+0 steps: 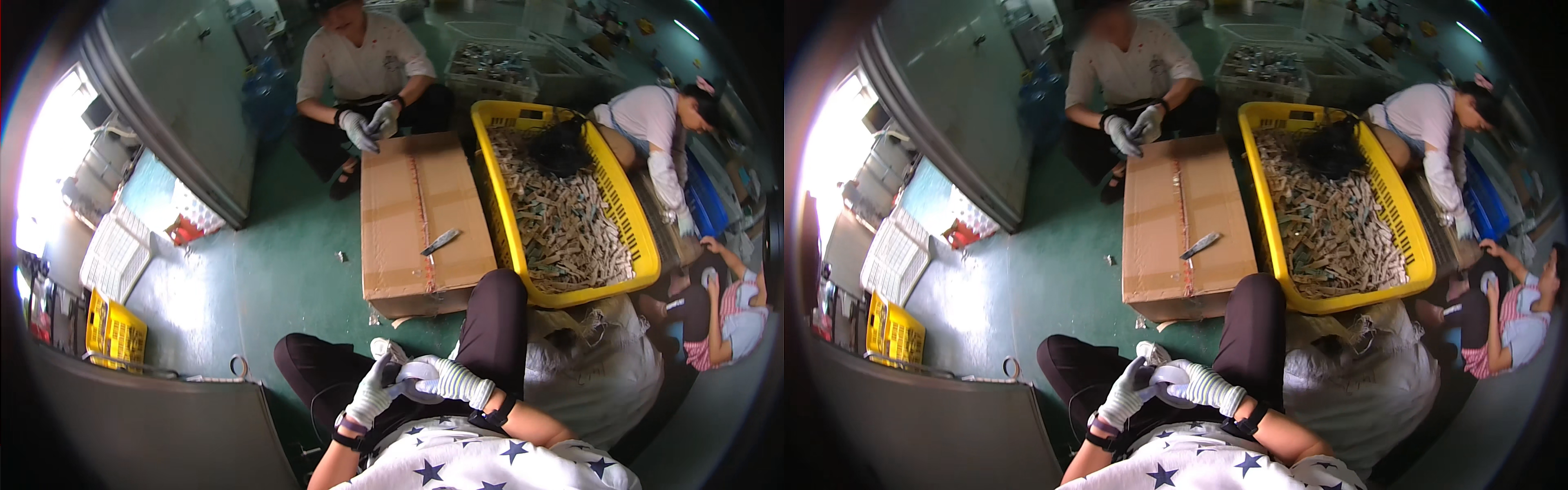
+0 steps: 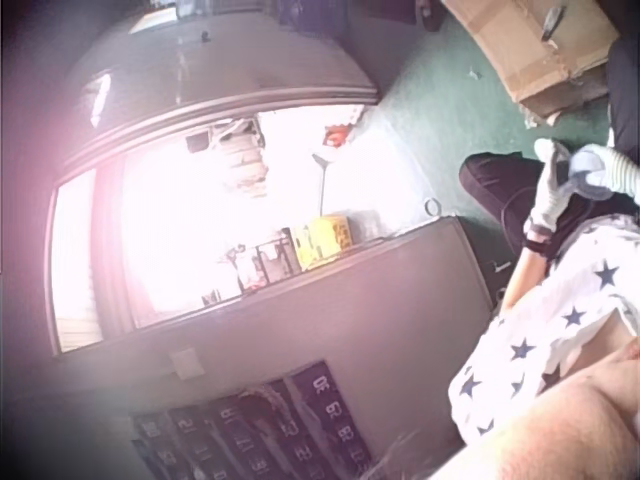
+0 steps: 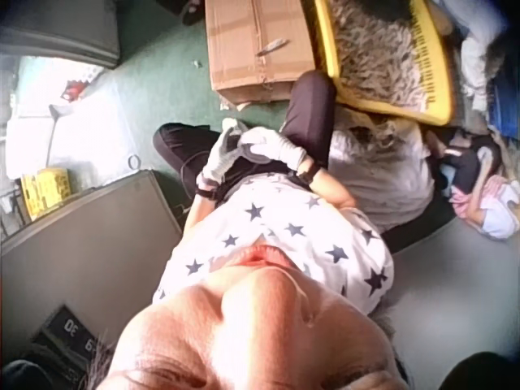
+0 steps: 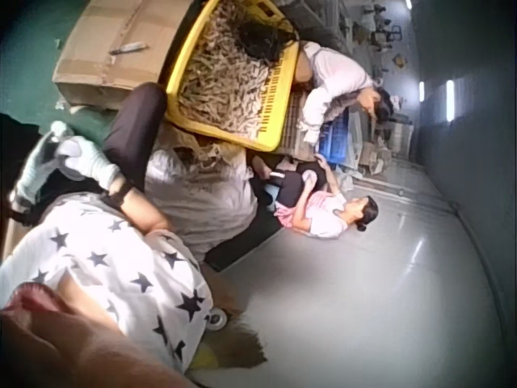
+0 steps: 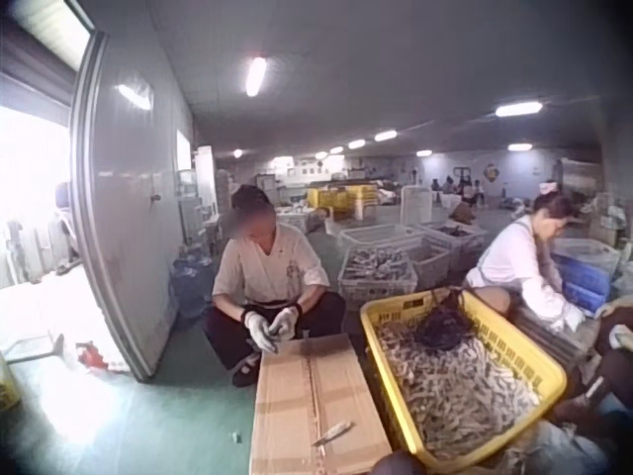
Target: Packaging small components into bundles using adhesive tape.
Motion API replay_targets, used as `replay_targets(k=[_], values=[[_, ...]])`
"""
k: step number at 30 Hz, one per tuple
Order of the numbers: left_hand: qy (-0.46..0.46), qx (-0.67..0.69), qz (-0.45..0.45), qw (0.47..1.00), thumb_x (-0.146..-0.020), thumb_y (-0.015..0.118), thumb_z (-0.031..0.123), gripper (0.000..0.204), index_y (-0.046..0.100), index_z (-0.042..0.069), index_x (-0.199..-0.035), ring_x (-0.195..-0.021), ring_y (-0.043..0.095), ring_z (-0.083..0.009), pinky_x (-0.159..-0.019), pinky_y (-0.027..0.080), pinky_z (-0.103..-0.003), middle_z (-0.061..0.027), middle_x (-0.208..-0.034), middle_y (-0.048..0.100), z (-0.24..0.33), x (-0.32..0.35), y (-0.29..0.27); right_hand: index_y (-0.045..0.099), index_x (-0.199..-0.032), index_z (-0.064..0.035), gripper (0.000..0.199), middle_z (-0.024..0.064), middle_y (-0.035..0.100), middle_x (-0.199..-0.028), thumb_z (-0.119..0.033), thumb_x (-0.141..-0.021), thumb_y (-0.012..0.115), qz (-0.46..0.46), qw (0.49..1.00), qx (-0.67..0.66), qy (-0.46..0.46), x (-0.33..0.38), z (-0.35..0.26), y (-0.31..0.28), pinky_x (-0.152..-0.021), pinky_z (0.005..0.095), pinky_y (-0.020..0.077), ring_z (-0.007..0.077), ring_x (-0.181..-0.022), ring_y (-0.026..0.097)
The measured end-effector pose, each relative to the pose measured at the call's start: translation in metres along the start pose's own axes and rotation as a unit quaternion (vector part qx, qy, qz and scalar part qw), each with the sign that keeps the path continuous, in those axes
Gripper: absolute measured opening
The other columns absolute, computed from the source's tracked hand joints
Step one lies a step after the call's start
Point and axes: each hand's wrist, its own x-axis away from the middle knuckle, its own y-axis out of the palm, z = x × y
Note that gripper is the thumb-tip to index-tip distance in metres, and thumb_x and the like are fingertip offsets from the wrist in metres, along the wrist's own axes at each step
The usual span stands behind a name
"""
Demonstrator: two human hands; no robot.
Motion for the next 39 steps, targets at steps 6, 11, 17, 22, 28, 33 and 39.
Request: replay_targets(k=[6, 11, 17, 22, 28, 33, 39], values=[[-0.062, 0.128, 0.035, 0.989, -0.077, 0.073, -0.004, 0.065, 0.045, 0.007, -0.135, -0.098, 0.063, -0.0181, -0.088, 0.052, -0.031, -0.0089, -0.108, 0.064, -0.011, 0.003, -0.023, 0.056, -0.121, -0.0022, 0.051, 0.0123, 0.068, -0.105, -0.025, -0.081, 0.077, 0.17, 0.985, -0.017, -0.022, 0.012, -0.002, -0.03, -0.085, 0.0333, 0.0509, 0.021, -0.094, 0.064], [-0.05, 0.008, 0.112, 0.992, -0.08, 0.066, -0.008, 0.066, 0.043, 0.01, -0.139, -0.095, 0.057, -0.0145, -0.087, 0.049, -0.029, -0.0057, -0.11, 0.059, -0.016, -0.005, -0.048, 0.057, -0.121, -0.0027, 0.045, 0.0057, 0.066, -0.108, -0.021, -0.083, 0.075, 0.198, 0.95, -0.234, -0.057, 0.025, -0.025, -0.045, -0.088, 0.0292, 0.0489, 0.0136, -0.097, 0.061], [-0.054, 0.035, 0.195, 0.979, -0.081, 0.059, -0.011, 0.066, 0.042, 0.011, -0.141, -0.09, 0.055, -0.0116, -0.079, 0.05, -0.025, -0.0049, -0.113, 0.056, -0.024, 0.001, -0.08, 0.06, -0.114, -0.0037, 0.036, 0.0045, 0.066, -0.099, -0.022, -0.085, 0.071, 0.34, 0.839, -0.413, -0.099, 0.059, -0.058, -0.09, -0.082, 0.0291, 0.0509, 0.0141, -0.09, 0.064], [-0.156, 0.209, 0.202, 0.944, -0.087, 0.058, -0.006, 0.053, 0.046, 0.008, -0.137, -0.075, 0.061, -0.0131, -0.065, 0.054, -0.027, -0.007, -0.105, 0.063, -0.005, -0.006, -0.093, 0.06, -0.113, -0.0112, 0.026, -0.0002, 0.064, -0.095, -0.019, -0.089, 0.067, 0.462, 0.717, -0.483, -0.196, 0.059, -0.069, -0.167, -0.079, 0.0253, 0.0498, 0.0105, -0.085, 0.061], [-0.158, 0.228, 0.197, 0.94, -0.088, 0.064, 0.003, 0.048, 0.05, 0.008, -0.134, -0.074, 0.063, -0.0136, -0.065, 0.054, -0.026, -0.0069, -0.103, 0.065, -0.004, -0.017, -0.095, 0.035, -0.141, -0.0017, 0.07, 0.0166, 0.048, -0.132, -0.033, -0.088, 0.068, 0.724, 0.673, -0.151, -0.014, 0.037, -0.039, -0.243, -0.101, 0.032, 0.0406, 0.0219, -0.122, 0.047], [-0.17, 0.228, 0.181, 0.942, -0.094, 0.061, 0.02, 0.047, 0.046, 0.006, -0.137, -0.089, 0.063, -0.0164, -0.07, 0.055, -0.028, -0.0085, -0.112, 0.063, 0.032, -0.034, -0.071, 0.035, -0.142, -0.0032, 0.061, 0.014, 0.053, -0.131, -0.03, -0.093, 0.062, 0.44, 0.891, 0.017, -0.111, 0.026, -0.082, -0.142, -0.106, 0.0328, 0.0376, 0.0203, -0.123, 0.049], [-0.136, 0.361, 0.018, 0.923, -0.093, 0.058, 0.047, 0.056, 0.054, 0.0, -0.122, -0.092, 0.062, -0.0188, -0.081, 0.051, -0.033, -0.0103, -0.107, 0.063, 0.102, -0.116, 0.005, 0.043, -0.139, -0.0043, 0.047, 0.0017, 0.047, -0.137, -0.03, -0.101, 0.05, -0.026, 0.857, -0.511, -0.068, -0.035, -0.098, -0.027, -0.107, 0.0249, 0.0337, 0.0085, -0.125, 0.042]])
